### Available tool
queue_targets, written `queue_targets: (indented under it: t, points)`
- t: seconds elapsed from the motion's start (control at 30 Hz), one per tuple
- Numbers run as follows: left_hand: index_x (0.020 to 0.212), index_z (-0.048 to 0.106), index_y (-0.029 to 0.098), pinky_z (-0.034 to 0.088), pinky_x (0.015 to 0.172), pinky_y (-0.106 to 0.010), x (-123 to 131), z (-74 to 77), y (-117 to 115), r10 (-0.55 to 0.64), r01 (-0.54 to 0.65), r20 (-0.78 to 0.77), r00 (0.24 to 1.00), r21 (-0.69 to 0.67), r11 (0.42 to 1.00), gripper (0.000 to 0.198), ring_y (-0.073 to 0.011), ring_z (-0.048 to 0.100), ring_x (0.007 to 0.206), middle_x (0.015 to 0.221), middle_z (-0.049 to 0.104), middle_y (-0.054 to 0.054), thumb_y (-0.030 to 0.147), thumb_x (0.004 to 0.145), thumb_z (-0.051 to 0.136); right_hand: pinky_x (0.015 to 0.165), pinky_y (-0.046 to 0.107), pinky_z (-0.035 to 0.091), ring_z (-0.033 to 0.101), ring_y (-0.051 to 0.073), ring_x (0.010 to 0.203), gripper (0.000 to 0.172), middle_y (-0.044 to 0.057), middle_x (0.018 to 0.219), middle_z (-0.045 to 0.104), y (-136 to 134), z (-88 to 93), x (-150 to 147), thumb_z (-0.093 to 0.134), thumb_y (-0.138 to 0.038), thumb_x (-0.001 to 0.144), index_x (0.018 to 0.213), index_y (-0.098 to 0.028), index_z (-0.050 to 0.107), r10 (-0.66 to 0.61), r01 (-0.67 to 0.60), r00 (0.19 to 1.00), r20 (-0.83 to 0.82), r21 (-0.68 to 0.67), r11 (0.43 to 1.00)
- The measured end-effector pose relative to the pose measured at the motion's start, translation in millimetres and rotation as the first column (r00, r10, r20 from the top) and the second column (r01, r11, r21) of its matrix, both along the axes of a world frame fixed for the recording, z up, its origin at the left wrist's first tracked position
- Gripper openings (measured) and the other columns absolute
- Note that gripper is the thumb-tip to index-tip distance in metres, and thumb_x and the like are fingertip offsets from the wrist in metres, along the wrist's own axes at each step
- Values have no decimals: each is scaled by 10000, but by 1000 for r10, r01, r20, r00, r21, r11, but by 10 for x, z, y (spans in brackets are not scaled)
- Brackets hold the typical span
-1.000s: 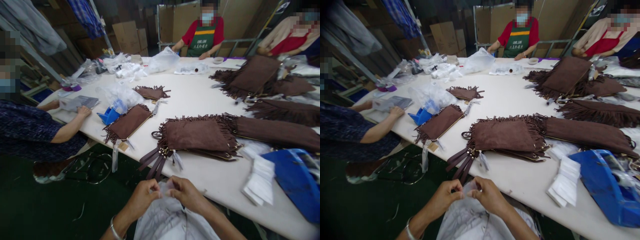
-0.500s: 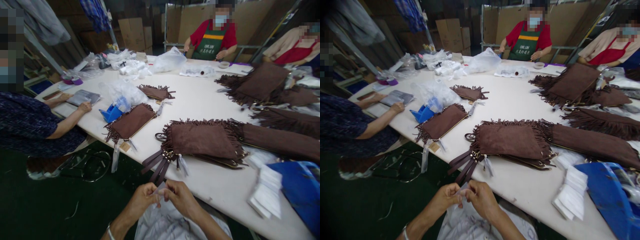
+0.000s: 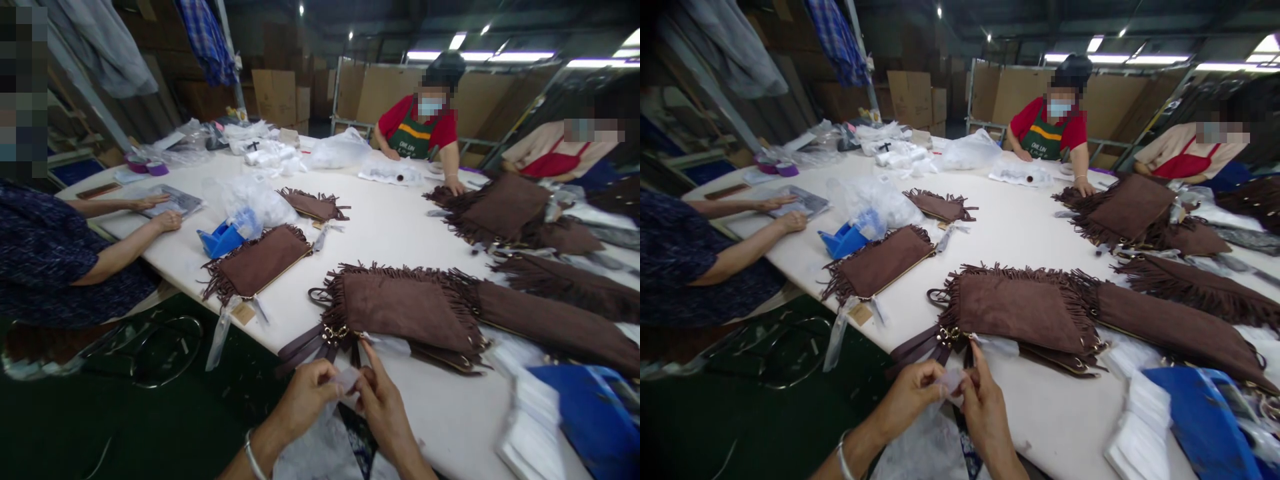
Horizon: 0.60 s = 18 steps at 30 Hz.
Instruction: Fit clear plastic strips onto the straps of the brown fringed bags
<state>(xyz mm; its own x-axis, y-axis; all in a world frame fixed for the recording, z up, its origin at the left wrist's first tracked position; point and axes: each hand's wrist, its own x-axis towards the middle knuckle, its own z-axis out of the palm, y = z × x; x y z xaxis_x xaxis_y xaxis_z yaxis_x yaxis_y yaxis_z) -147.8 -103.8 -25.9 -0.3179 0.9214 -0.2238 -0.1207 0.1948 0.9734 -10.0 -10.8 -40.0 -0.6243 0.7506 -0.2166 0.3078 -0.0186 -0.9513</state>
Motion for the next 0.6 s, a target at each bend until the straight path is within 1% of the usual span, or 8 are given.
queue_targets:
  t: [0.07,0.17,0.27,0.33,0.4,0.47,0.53,0.6]
  points:
    - [717,637,157,428,830,-303,-58,16,79,45,-43,-30,999,63,997,75,-224,600,947,1006,660,-84,201,772,611,485,246,430,530,158,560,688,-19,650,584,3,40,-17,465,-484,901,1484,-217,216,-37,34,998,-56,-53,998]
    - [700,627,173,378,959,-322,-156,9,194,102,-88,-163,981,91,992,56,-249,506,1184,1307,540,-88,170,755,617,456,237,408,516,153,536,715,-22,607,577,11,77,-64,494,-518,885,1478,-206,242,-89,65,985,-145,-161,985]
    - [696,620,180,377,960,-330,-222,-44,337,51,-42,-246,968,44,998,48,-251,472,1228,1403,455,-78,141,724,623,452,236,397,488,137,504,725,-18,597,583,20,90,-86,527,-527,868,1464,-193,286,-110,72,978,-178,-208,975]
    - [682,617,182,375,952,-333,-243,-83,423,5,3,-300,954,27,1000,59,-247,485,1196,1345,502,-78,129,699,637,450,238,391,475,133,492,735,-15,590,587,24,101,-81,546,-533,855,1457,-184,308,-124,85,977,-175,-214,973]
    - [672,621,187,376,928,-338,-256,-99,473,-39,50,-374,927,19,999,64,-241,516,1108,1156,605,-71,133,685,652,455,240,391,472,132,494,737,-13,586,590,27,118,-73,553,-534,851,1454,-182,320,-130,92,977,-169,-216,972]
    - [655,623,187,384,876,-336,-267,-82,477,-77,89,-415,906,9,996,66,-234,537,990,937,638,-49,149,674,673,467,243,395,475,134,503,732,-14,587,591,28,130,-74,556,-530,852,1453,-183,325,-137,99,977,-166,-217,971]
    - [642,621,180,394,821,-325,-270,-40,446,-112,124,-350,930,11,992,77,-222,546,897,820,624,-34,171,670,693,478,245,398,488,137,521,725,-13,596,592,30,131,-83,566,-526,847,1444,-181,340,-146,106,975,-168,-229,968]
    - [665,626,169,408,781,-318,-253,8,391,-162,169,-135,977,37,985,97,-207,566,823,777,631,-33,212,682,711,480,246,395,491,138,526,717,-14,601,586,39,123,-92,577,-525,839,1433,-184,362,-159,112,972,-175,-253,961]
